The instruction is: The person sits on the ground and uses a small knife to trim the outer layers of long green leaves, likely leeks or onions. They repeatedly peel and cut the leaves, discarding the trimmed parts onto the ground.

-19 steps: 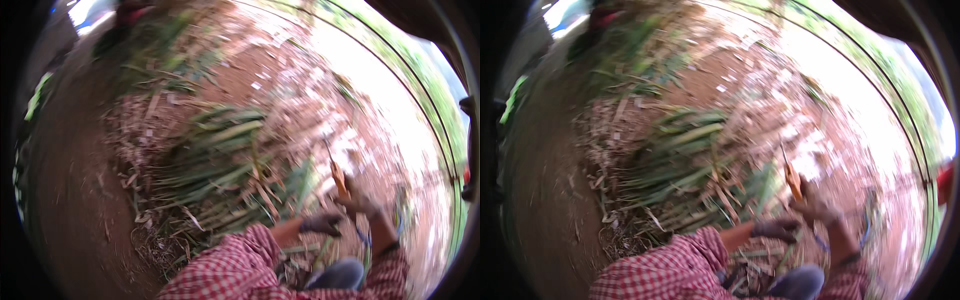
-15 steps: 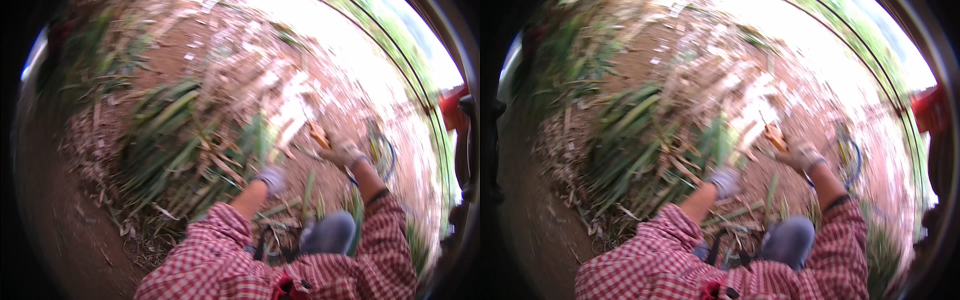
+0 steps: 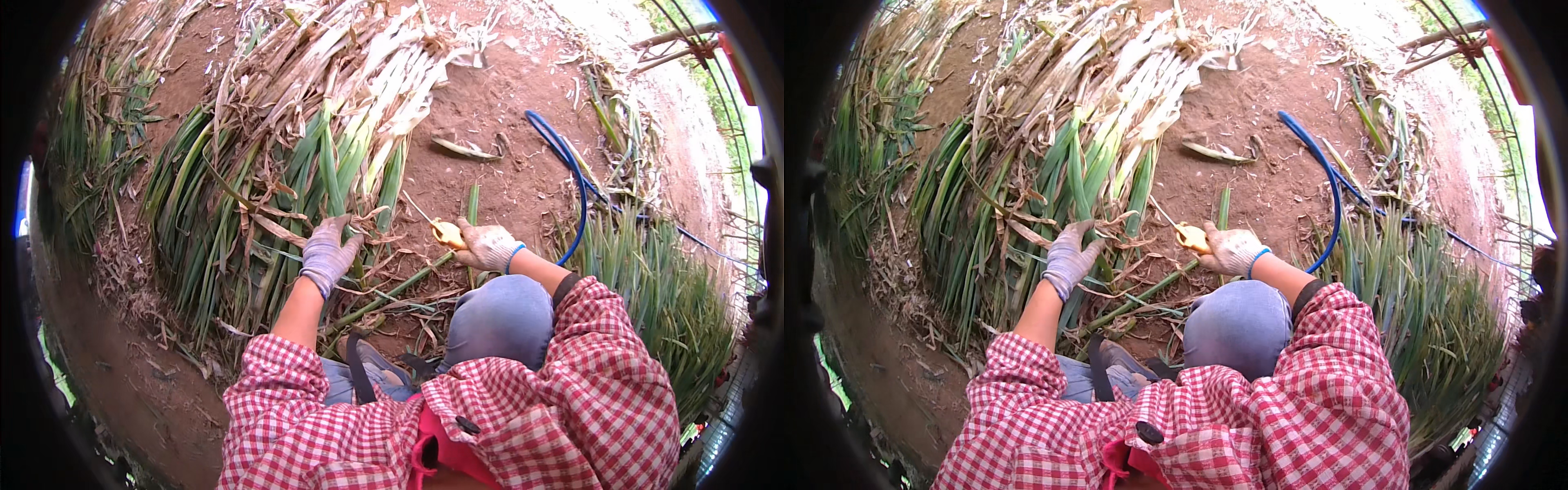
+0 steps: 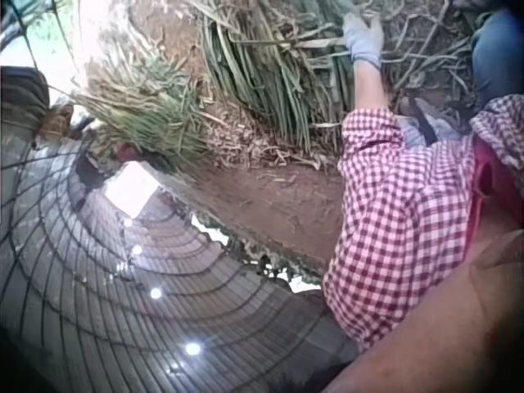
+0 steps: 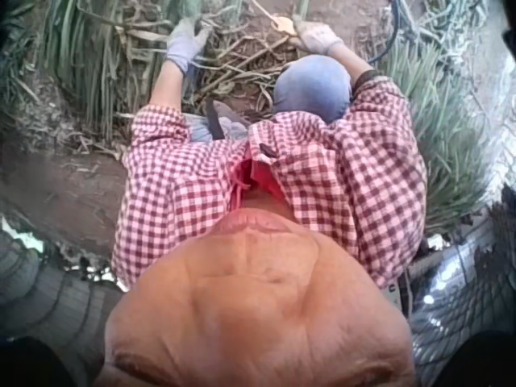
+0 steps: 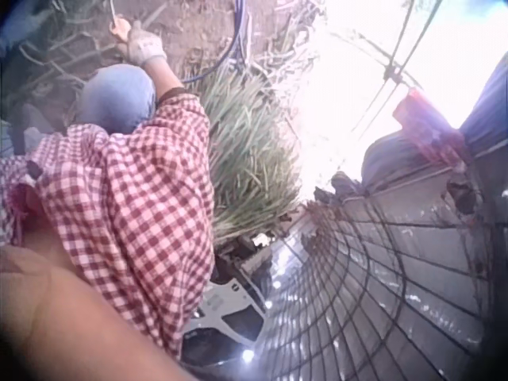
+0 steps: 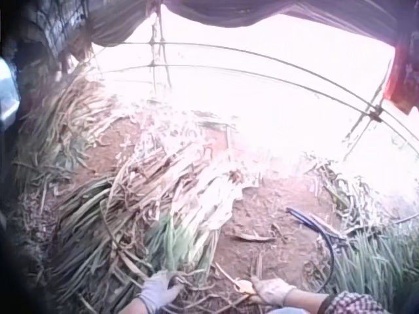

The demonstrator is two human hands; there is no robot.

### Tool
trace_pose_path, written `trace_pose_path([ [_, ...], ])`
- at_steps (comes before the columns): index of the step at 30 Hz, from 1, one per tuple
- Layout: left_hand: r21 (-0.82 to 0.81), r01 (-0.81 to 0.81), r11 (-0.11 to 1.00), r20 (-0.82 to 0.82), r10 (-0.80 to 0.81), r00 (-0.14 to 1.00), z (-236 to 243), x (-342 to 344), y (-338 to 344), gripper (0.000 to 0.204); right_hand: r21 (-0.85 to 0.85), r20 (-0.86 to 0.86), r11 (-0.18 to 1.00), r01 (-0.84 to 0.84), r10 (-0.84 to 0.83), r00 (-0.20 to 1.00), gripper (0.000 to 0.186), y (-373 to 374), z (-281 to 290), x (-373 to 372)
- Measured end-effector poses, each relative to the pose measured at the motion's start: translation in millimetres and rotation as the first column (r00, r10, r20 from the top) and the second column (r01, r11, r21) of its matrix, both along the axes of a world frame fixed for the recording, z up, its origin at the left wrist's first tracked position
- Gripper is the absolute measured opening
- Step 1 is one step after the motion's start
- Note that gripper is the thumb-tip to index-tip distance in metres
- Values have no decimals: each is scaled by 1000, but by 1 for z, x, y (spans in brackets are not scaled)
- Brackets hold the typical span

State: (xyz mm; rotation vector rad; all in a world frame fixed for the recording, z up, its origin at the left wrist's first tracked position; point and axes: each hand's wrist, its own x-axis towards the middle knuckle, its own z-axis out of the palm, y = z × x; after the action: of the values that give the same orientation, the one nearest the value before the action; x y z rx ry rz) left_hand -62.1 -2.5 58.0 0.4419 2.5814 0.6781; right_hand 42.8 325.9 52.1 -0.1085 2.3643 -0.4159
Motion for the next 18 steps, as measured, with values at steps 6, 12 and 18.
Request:
trace_pose_path([
  [6, -7, -126, 992, -31, 126, 992, -30, -27, 55, 38, -58, -50, 997, -51, 48, 998, 73, 0, 0, -50],
  [12, -48, -105, 993, -162, 96, 982, -74, -61, 83, 38, -72, -152, 996, 60, -70, 986, 64, 41, -11, -115],
  [18, -450, -19, 893, -47, -2, 999, -81, -76, 99, 51, -74, -253, 974, 214, -226, 941, 66, 81, -29, -168],
])
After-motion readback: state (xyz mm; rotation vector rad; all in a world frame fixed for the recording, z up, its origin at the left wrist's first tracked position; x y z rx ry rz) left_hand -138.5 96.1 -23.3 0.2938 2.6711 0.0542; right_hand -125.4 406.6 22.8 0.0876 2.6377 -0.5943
